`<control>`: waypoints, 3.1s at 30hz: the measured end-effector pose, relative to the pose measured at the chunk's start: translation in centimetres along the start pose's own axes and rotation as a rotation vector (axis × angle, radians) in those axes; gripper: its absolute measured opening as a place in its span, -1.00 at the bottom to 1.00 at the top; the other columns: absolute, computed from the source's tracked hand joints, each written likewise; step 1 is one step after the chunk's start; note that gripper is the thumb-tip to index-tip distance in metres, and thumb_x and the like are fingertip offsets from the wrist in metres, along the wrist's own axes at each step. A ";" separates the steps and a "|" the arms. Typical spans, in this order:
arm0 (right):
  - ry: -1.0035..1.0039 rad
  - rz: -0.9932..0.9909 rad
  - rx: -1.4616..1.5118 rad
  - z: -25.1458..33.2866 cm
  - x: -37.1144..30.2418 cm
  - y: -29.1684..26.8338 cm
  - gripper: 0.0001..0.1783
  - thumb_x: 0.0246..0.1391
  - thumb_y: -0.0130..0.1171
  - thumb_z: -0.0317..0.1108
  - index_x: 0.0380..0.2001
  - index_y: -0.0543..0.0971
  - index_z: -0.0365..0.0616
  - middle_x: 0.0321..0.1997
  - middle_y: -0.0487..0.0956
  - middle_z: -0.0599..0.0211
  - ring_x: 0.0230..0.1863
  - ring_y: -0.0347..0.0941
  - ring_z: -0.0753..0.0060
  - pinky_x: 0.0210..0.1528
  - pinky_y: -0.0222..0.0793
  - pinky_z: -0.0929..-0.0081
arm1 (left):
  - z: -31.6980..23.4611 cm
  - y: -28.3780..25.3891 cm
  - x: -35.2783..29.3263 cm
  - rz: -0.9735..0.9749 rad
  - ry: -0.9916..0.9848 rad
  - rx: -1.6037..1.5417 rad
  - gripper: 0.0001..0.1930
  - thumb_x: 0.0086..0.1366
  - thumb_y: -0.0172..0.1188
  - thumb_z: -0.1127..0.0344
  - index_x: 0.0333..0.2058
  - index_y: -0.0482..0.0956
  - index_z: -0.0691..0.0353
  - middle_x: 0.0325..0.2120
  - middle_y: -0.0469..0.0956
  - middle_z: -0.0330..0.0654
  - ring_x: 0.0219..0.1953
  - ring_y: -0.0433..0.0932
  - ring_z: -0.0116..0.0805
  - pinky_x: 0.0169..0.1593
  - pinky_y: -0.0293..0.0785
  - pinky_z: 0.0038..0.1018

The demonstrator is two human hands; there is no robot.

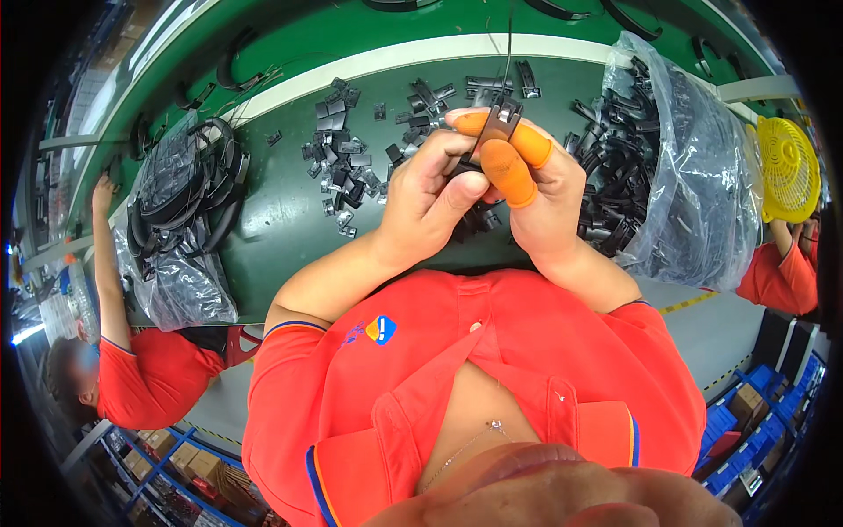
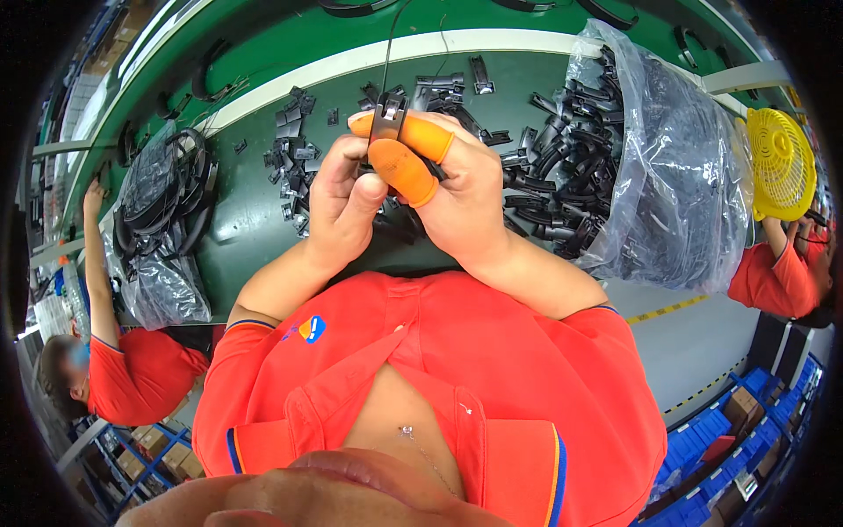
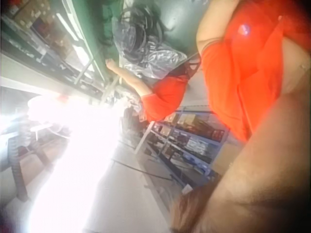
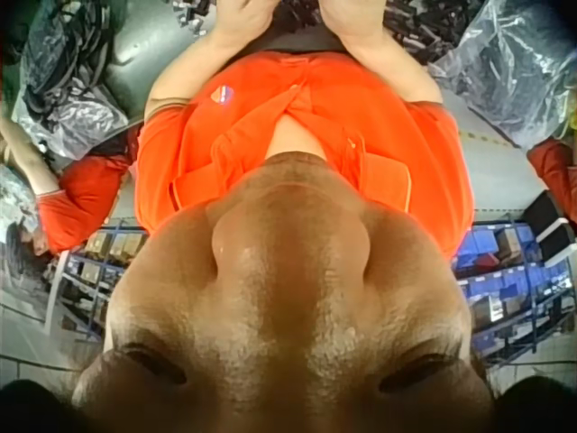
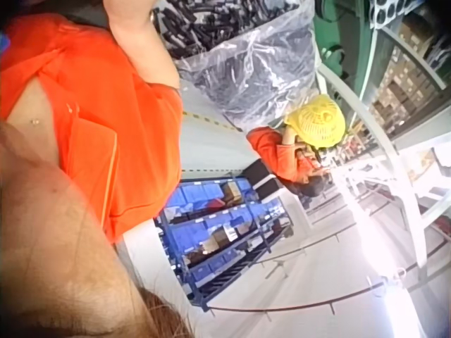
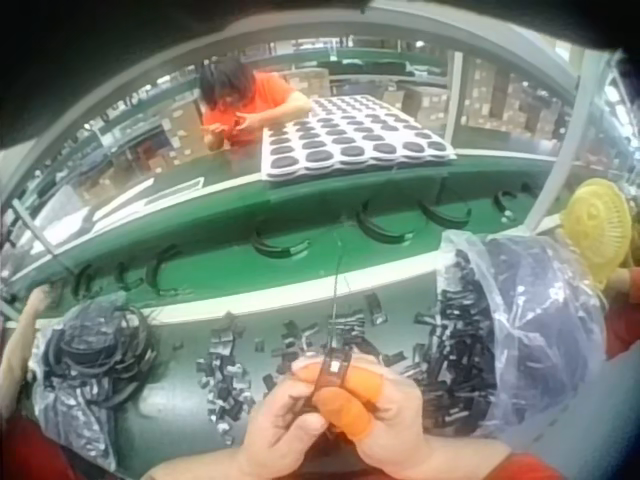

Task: The person assembles a headset by fitting a metal slider into a headband and snapping a plastic cover over the joint by hand. They repeat this process for both sides of the headband before setting it aside and starting another.

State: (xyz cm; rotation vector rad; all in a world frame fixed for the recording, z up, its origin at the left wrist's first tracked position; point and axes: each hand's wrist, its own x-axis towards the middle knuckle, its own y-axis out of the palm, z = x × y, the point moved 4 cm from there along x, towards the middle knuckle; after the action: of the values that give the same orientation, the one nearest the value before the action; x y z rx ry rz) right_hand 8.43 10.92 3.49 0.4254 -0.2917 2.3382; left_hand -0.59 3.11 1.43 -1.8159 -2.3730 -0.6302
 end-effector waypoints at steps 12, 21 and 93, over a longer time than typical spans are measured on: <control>0.211 0.147 0.276 -0.5 -0.2 -0.1 -0.43 0.06 0.05 -0.01 -0.03 0.35 -0.26 -0.02 0.43 0.24 -0.08 0.36 0.53 -0.12 0.29 0.64 | 0.2 0.0 0.2 -0.029 -0.061 0.038 -0.67 0.26 0.04 0.20 -0.15 0.36 0.37 -0.30 0.48 -0.17 -0.33 0.48 -0.49 -0.21 0.40 -0.58; 0.281 -0.073 0.311 -0.2 -0.5 -1.6 -0.68 0.04 0.14 -0.29 -0.18 0.46 -0.27 -0.29 0.54 0.30 -0.36 0.45 0.60 -0.37 0.35 0.73 | 1.6 -0.5 -0.5 0.022 0.085 0.468 -0.67 0.18 0.12 0.26 -0.14 0.40 0.33 -0.35 0.53 -0.11 -0.34 0.56 -0.31 -0.27 0.45 -0.53; -0.289 0.095 -0.085 -1.1 -2.3 -0.8 -0.70 -0.26 0.21 -0.46 -0.33 0.51 -0.27 -0.29 0.56 0.27 -0.30 0.51 0.26 -0.18 0.40 0.42 | -1.0 2.4 0.5 0.252 -0.025 0.661 -0.62 -0.04 0.31 0.13 -0.32 0.49 0.27 -0.39 0.50 -0.16 -0.38 0.49 -0.37 -0.26 0.40 -0.49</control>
State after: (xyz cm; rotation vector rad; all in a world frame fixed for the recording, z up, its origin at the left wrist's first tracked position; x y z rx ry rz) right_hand 10.33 10.37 1.69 0.7227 -0.5575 2.3436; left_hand 1.33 3.71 3.13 -1.7470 -1.9673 0.1917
